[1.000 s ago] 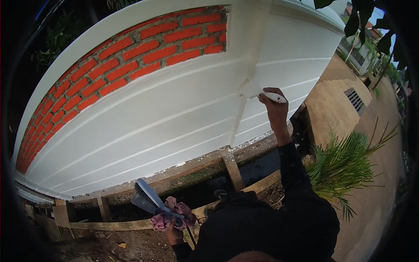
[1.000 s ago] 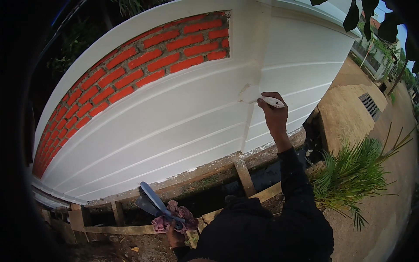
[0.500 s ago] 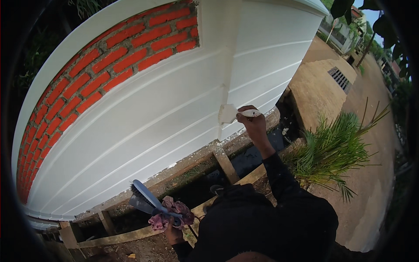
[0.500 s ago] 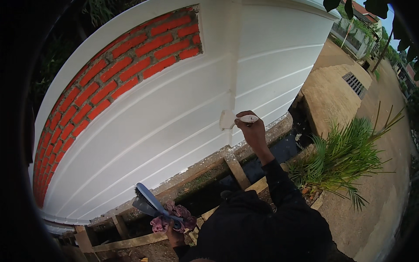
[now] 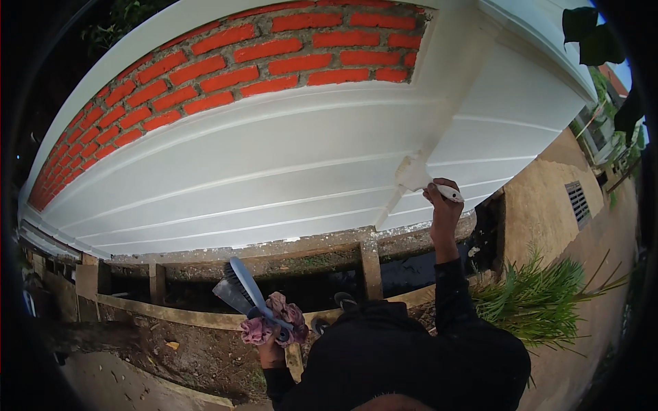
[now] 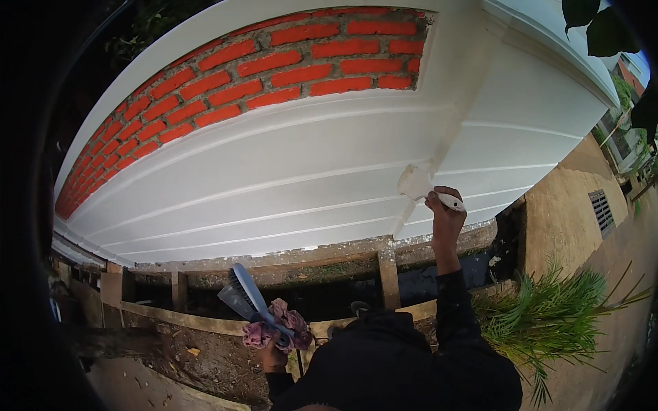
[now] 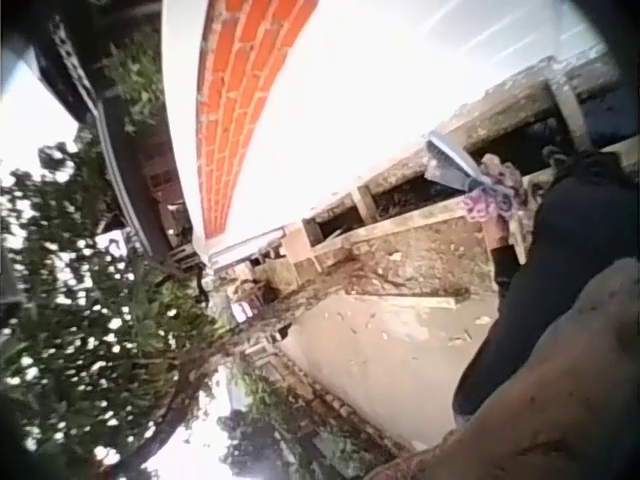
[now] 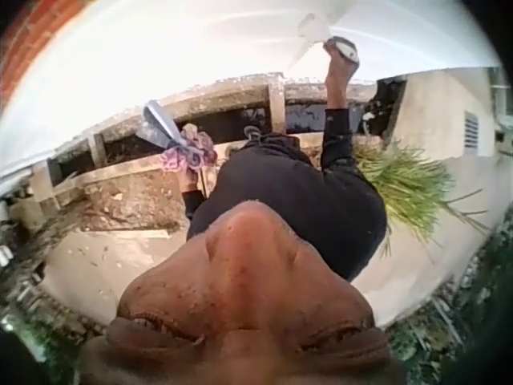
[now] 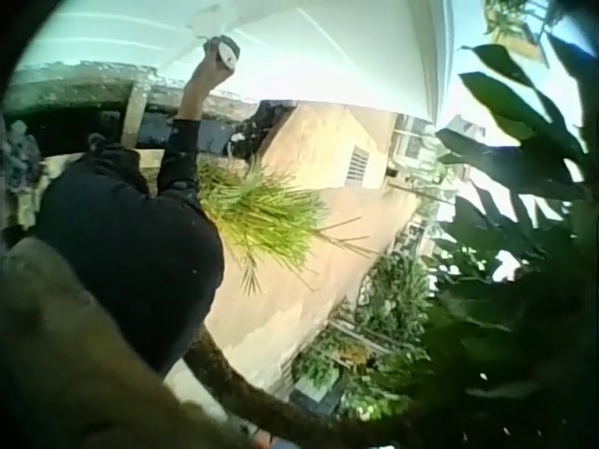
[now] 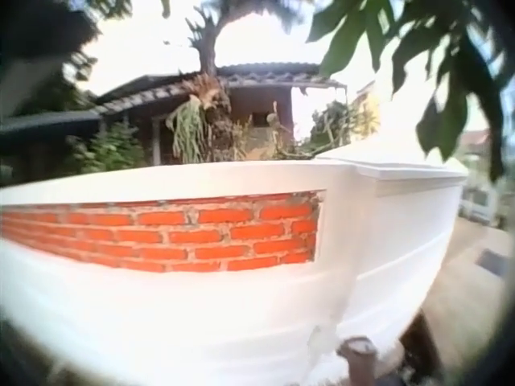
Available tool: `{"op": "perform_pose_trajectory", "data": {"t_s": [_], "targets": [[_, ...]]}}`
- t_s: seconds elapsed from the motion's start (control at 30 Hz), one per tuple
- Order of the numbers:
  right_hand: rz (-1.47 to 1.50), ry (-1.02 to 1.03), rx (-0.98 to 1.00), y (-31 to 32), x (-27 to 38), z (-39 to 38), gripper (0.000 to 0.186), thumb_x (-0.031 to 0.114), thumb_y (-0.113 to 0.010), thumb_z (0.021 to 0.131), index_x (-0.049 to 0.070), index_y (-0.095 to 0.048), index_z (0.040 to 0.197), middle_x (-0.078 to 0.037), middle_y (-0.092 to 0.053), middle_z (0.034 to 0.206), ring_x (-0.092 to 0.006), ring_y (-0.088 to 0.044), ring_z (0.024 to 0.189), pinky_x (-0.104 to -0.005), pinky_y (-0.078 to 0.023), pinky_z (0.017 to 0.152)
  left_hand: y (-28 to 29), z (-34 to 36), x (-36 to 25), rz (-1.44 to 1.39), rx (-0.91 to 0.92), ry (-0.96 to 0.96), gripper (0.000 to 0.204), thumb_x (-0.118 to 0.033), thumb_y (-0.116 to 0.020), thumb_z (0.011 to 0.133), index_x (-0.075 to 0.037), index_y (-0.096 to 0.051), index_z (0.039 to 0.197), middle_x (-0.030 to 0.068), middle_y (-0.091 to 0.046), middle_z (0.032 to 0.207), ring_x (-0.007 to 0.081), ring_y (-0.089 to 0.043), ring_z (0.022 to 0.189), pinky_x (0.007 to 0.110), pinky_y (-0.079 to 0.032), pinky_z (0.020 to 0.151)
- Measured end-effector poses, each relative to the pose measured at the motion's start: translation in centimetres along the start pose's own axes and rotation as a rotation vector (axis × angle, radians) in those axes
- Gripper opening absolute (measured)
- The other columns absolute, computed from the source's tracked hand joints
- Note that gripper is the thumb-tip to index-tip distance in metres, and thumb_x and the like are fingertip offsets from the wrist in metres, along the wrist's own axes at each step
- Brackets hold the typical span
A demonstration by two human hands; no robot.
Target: Painting a white exterior wall or fence with a paint brush while holding a palette and a rag.
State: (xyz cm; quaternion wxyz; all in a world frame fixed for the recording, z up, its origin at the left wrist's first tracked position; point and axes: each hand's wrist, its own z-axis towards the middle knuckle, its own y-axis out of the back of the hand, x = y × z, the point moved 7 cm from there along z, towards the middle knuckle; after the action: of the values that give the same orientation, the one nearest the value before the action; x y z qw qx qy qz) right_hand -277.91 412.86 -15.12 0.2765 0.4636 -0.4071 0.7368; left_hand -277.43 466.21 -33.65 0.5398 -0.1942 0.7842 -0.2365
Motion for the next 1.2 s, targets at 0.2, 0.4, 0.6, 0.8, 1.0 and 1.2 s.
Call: {"op": "perform_pose_trajectory", "data": {"t_s": [0.2, 0.4, 0.6, 0.8, 1.0, 1.2], "targets": [[-0.105, 0.172, 0.064, -4.3, -0.1, 2.9, 0.014, 0.002, -0.070, 0.085, 0.002, -0.064, 0.098, -0.006, -0.065, 0.091, -0.0131, -0.063, 0.080, -0.0271, -0.056, 0.071, -0.8, -1.5, -0.6, 0.018, -0.062, -0.012, 0.061, -0.003, -0.068, 0.081, -0.007, -0.045, 0.138, 0.0066, -0.057, 0.127, 0.0253, -0.056, 0.115, 0.042, -0.047, 0.099], [-0.092, 0.237, 0.157, -10.5, -2.2, 3.2, 0.013, -0.003, -0.068, 0.084, 0.001, -0.065, 0.096, -0.005, -0.066, 0.090, -0.0118, -0.062, 0.080, -0.0244, -0.052, 0.073, 0.0, -4.0, -1.5, 0.018, -0.172, -0.135, 0.059, -0.003, -0.069, 0.081, -0.007, -0.047, 0.135, 0.0061, -0.057, 0.125, 0.0233, -0.055, 0.117, 0.039, -0.044, 0.102], [-0.120, 0.134, 0.264, -16.0, -6.4, 2.8, 0.014, 0.001, -0.070, 0.085, 0.002, -0.065, 0.098, -0.006, -0.066, 0.090, -0.0132, -0.063, 0.079, -0.0261, -0.053, 0.074, 0.9, -5.7, -0.6, -0.020, -0.296, -0.119, 0.051, 0.000, -0.067, 0.081, -0.008, -0.050, 0.129, 0.0073, -0.060, 0.118, 0.0252, -0.060, 0.110, 0.041, -0.050, 0.095], [-0.148, 0.064, 0.380, -20.7, -10.3, 0.9, 0.015, 0.005, -0.071, 0.085, 0.002, -0.064, 0.099, -0.005, -0.065, 0.094, -0.0135, -0.063, 0.080, -0.0279, -0.054, 0.075, 3.2, -7.3, -0.9, -0.090, -0.479, -0.151, 0.046, 0.001, -0.063, 0.083, -0.007, -0.051, 0.126, 0.0082, -0.061, 0.116, 0.0249, -0.061, 0.109, 0.041, -0.051, 0.094], [-0.175, 0.097, 0.349, -24.8, -9.5, -6.2, 0.016, 0.005, -0.071, 0.085, 0.002, -0.065, 0.100, -0.006, -0.065, 0.096, -0.0138, -0.063, 0.083, -0.0292, -0.055, 0.077, 12.8, -9.4, -5.7, -0.165, -0.536, -0.261, 0.045, 0.002, -0.063, 0.083, -0.006, -0.052, 0.125, 0.0076, -0.062, 0.116, 0.0246, -0.062, 0.109, 0.040, -0.051, 0.094], [-0.112, 0.104, 0.355, -31.0, -7.8, -15.5, 0.013, 0.003, -0.068, 0.087, 0.001, -0.065, 0.099, -0.006, -0.066, 0.091, -0.0129, -0.063, 0.080, -0.0269, -0.054, 0.074, 23.7, -11.1, -14.7, -0.161, -0.558, -0.427, 0.051, 0.006, -0.067, 0.082, -0.007, -0.051, 0.129, 0.0059, -0.060, 0.120, 0.0216, -0.059, 0.112, 0.037, -0.049, 0.098]]}}
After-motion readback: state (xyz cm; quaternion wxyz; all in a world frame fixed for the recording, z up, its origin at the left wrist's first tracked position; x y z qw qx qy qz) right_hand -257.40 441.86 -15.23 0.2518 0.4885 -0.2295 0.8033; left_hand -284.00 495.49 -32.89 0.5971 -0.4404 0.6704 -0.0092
